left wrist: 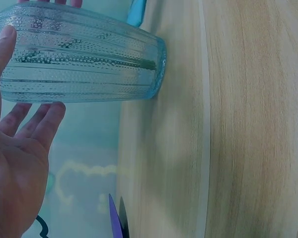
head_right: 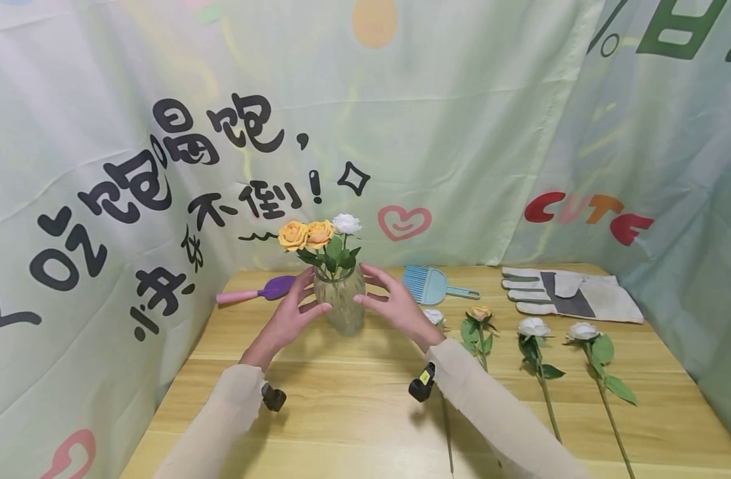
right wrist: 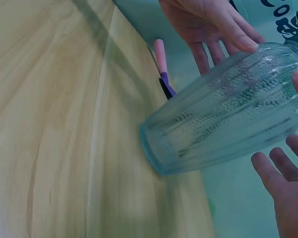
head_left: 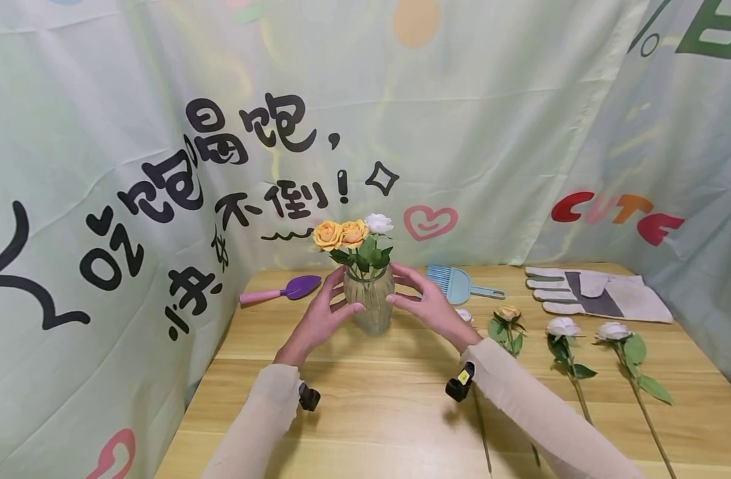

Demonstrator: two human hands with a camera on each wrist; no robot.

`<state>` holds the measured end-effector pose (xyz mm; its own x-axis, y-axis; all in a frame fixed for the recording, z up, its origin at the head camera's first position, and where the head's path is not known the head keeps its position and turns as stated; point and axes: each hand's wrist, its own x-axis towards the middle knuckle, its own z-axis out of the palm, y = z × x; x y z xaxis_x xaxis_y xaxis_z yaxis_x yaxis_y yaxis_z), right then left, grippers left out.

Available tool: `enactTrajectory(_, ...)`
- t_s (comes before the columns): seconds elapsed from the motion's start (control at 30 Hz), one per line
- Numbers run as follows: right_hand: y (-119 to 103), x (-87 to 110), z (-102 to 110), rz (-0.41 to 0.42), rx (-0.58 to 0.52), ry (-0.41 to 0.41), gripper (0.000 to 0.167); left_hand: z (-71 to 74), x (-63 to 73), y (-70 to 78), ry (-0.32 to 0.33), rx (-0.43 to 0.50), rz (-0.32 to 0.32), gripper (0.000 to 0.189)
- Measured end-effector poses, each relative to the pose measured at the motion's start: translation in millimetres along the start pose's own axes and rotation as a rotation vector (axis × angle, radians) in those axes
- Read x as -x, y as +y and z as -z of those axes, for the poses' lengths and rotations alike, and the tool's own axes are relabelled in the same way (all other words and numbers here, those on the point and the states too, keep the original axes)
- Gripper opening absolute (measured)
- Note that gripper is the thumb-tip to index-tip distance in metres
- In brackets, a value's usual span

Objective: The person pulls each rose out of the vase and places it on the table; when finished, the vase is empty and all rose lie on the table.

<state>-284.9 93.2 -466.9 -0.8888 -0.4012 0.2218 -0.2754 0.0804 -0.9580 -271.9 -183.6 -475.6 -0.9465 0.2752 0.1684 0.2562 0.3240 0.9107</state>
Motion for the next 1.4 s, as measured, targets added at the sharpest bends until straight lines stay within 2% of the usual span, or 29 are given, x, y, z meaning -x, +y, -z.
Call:
enactTrajectory(0.3, 1, -4.7, -8, -0.021, -0.016, 0.024, 0.074, 0.4, 0.1, -0.2, 0.001, 0.000, -0.014, 0.089)
enactTrajectory(0.73, -5, 2.0, -2, -0.028, 0.036, 0.030, 0.072, -5.3, -0.5, 0.7, -0.008, 0.006, -0.017, 0.090)
enactTrajectory(0.97, -8, 16.3, 8, -0.058, 0.065, 0.041, 0.071, -17.3, 0.1, 5.1, -0.023, 0.022, -0.028, 0.090)
enactTrajectory(1.1, -7, 24.0, 15, -0.054, 0.089, 0.051, 0.073, -26.7, 0.2, 7.7, -0.030, 0.022, -0.055, 0.089)
enactTrajectory(1.4, -8, 40.7, 31, -0.054, 0.116, 0.074, 0.078, -48.5, 1.1, 17.5, -0.035, 0.015, -0.073, 0.089)
